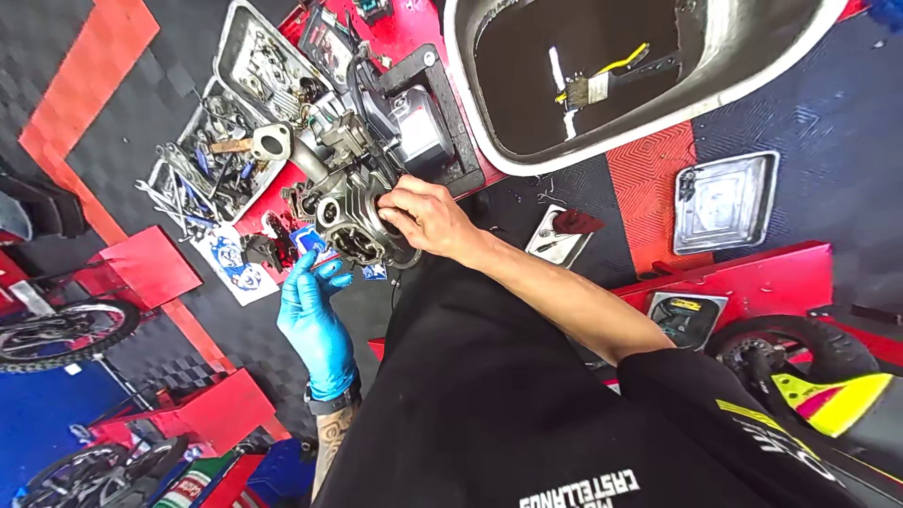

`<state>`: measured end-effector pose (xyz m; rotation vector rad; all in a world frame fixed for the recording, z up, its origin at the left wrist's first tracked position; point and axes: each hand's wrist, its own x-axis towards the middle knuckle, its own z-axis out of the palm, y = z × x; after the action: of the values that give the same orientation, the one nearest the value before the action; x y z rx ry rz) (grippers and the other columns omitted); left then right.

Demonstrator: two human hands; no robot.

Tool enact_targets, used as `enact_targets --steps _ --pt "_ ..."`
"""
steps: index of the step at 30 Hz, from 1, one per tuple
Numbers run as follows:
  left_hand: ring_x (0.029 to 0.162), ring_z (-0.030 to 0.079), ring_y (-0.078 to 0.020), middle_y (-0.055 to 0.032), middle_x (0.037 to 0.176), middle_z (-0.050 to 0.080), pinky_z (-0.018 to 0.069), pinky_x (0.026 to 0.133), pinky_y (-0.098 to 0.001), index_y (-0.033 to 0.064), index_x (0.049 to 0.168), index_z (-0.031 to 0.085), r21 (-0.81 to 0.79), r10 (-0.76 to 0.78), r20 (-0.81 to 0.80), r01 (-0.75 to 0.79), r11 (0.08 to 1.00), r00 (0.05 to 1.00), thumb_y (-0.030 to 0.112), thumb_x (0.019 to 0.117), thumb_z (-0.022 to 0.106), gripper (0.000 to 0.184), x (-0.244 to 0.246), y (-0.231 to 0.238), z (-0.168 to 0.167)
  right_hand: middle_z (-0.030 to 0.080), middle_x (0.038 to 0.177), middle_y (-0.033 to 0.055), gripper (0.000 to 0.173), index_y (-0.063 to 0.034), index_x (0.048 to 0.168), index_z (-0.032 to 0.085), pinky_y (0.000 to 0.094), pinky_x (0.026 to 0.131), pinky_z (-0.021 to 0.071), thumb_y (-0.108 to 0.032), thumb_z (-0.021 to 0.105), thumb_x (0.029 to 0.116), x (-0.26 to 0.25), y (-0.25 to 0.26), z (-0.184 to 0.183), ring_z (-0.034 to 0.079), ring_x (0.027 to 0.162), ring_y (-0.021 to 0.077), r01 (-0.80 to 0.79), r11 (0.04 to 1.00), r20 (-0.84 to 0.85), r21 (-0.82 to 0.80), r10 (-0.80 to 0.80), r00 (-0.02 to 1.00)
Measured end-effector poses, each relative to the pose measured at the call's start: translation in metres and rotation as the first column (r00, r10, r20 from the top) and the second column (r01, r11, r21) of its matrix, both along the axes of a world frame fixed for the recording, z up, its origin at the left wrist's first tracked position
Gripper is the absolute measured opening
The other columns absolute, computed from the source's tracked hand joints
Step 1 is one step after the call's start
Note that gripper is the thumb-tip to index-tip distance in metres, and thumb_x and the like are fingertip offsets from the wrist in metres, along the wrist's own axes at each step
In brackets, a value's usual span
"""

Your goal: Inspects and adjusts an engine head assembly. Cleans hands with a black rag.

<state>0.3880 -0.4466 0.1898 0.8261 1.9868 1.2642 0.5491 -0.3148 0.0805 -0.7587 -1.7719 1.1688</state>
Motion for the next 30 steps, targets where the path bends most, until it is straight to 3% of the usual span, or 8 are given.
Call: enact_targets --steps 5,13,19,25,30 --pt "0.084 0.075 -0.0193 -0.0088 0.102 0.075 0.0641 0.078 -0.0361 -0.0085 0.135 0.053 -0.001 0.002 -0.001 -0.002 1.0 1.0 0.01 0.112 0.033 0.036 0.0 0.0 0.0 0.066 0.089 0.0125 0.016 0.002 0.099 0.076 0.0298 0.077 0.0574 -0.009 0.064 0.0983 -0.001 0.001 -0.002 0.066 0.083 0.0197 -0.002 0.998 0.01 0.062 0.002 1.0" --pt "0.084 0.075 -0.0194 -0.0094 0.101 0.075 0.0639 0.079 -0.0359 -0.0091 0.135 0.054 0.017 0.019 -0.013 -0.019 1.0 1.0 0.01 0.1123 0.033 0.036 -0.003 -0.003 0.003 0.066 0.092 0.0095 0.013 -0.0001 0.102 0.076 0.0253 0.067 0.0573 -0.009 0.071 0.0936 0.006 -0.002 0.003 0.063 0.074 0.0119 -0.008 0.995 -0.044 -0.096 0.004 0.999" --pt "0.082 0.074 -0.0182 -0.008 0.1 0.075 0.0636 0.078 -0.0345 -0.0078 0.134 0.055 0.015 0.059 -0.01 -0.059 0.998 0.998 0.01 0.1122 0.033 0.036 -0.005 -0.01 0.003 0.069 0.097 0.0123 0.015 0.0013 0.106 0.077 0.0277 0.08 0.0589 -0.003 0.069 0.0942 0.005 -0.002 -0.003 0.068 0.087 0.0161 -0.012 1.0 -0.062 0.011 0.013 0.998" --pt "0.082 0.075 -0.0195 -0.0095 0.1 0.075 0.064 0.078 -0.0357 -0.0087 0.134 0.054 0.02 0.053 0.008 -0.053 0.998 0.999 0.009 0.112 0.034 0.034 -0.008 -0.015 0.0 0.072 0.096 0.0165 0.015 0.004 0.106 0.076 0.0328 0.087 0.0591 -0.003 0.065 0.0972 -0.001 0.003 -0.021 0.07 0.094 0.0232 0.018 0.971 -0.11 0.238 0.008 0.994" --pt "0.081 0.074 -0.0197 -0.0102 0.1 0.075 0.0639 0.077 -0.0357 -0.0089 0.133 0.055 0.016 0.053 0.012 -0.053 0.998 0.999 0.009 0.1121 0.034 0.035 -0.008 -0.013 -0.002 0.072 0.096 0.0168 0.016 0.0044 0.105 0.075 0.034 0.089 0.0587 -0.004 0.063 0.0979 -0.001 0.005 -0.022 0.07 0.096 0.0252 -0.001 0.96 -0.088 0.279 0.027 0.996"
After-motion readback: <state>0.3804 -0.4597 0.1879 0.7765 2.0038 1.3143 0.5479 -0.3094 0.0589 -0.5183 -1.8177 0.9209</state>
